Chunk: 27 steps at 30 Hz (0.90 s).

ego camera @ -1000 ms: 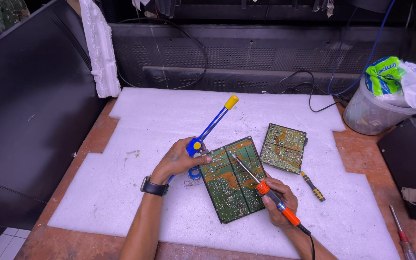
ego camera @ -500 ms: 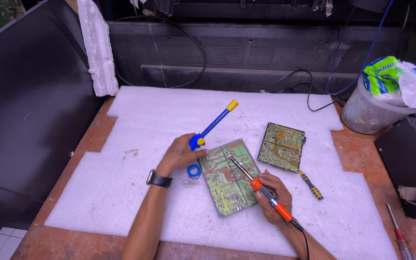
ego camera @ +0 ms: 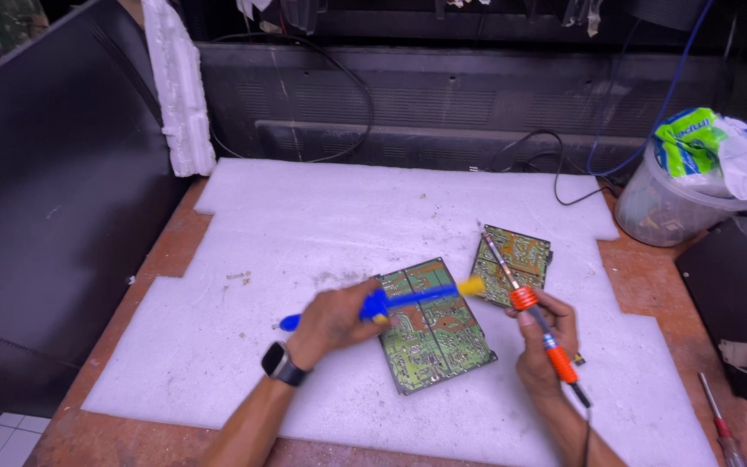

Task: The person uses a soldering iron and a desoldering pump to work on a green circuit board placed on a white foam mat. They repeatedly apply the soldering iron to the board's surface and use the pump to remove material, while a second circuit board rests nearby.

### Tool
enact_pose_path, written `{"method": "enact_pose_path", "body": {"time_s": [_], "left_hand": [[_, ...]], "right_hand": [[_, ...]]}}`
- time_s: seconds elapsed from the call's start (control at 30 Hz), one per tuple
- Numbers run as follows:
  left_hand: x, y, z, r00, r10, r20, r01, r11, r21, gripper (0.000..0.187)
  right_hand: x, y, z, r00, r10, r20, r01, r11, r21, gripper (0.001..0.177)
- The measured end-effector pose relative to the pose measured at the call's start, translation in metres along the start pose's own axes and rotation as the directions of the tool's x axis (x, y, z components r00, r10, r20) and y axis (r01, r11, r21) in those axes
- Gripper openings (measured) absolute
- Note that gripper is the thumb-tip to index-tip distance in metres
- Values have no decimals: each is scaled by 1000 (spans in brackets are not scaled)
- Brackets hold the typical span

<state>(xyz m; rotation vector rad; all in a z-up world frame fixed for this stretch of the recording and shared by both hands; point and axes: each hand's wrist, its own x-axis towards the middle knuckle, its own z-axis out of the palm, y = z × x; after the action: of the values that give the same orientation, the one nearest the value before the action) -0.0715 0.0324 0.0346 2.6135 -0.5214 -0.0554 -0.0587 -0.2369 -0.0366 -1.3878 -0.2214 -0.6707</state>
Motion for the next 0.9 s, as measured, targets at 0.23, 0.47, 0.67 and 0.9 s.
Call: {"method": "enact_pose_path", "body": {"time_s": [0.23, 0.47, 0.67, 0.9], "left_hand": [[-12, 15, 28, 936, 344, -70, -338, 937, 92, 48], [-27, 47, 20, 887, 453, -91, -400, 851, 340, 64], [-31, 68, 18, 844, 507, -176, -392, 806, 443, 64], [-31, 88, 33, 861, 486, -148, -401, 829, 389, 72]], "right_hand": [[22, -55, 13, 922, 198, 332, -237, 968, 80, 30], [8, -35, -3, 860, 330, 390, -408, 903, 135, 38], [-2, -56, 5, 825, 402, 398, -506, 839, 202, 36], [-20, -70, 14, 763, 547, 345, -600, 797, 63, 36]]}}
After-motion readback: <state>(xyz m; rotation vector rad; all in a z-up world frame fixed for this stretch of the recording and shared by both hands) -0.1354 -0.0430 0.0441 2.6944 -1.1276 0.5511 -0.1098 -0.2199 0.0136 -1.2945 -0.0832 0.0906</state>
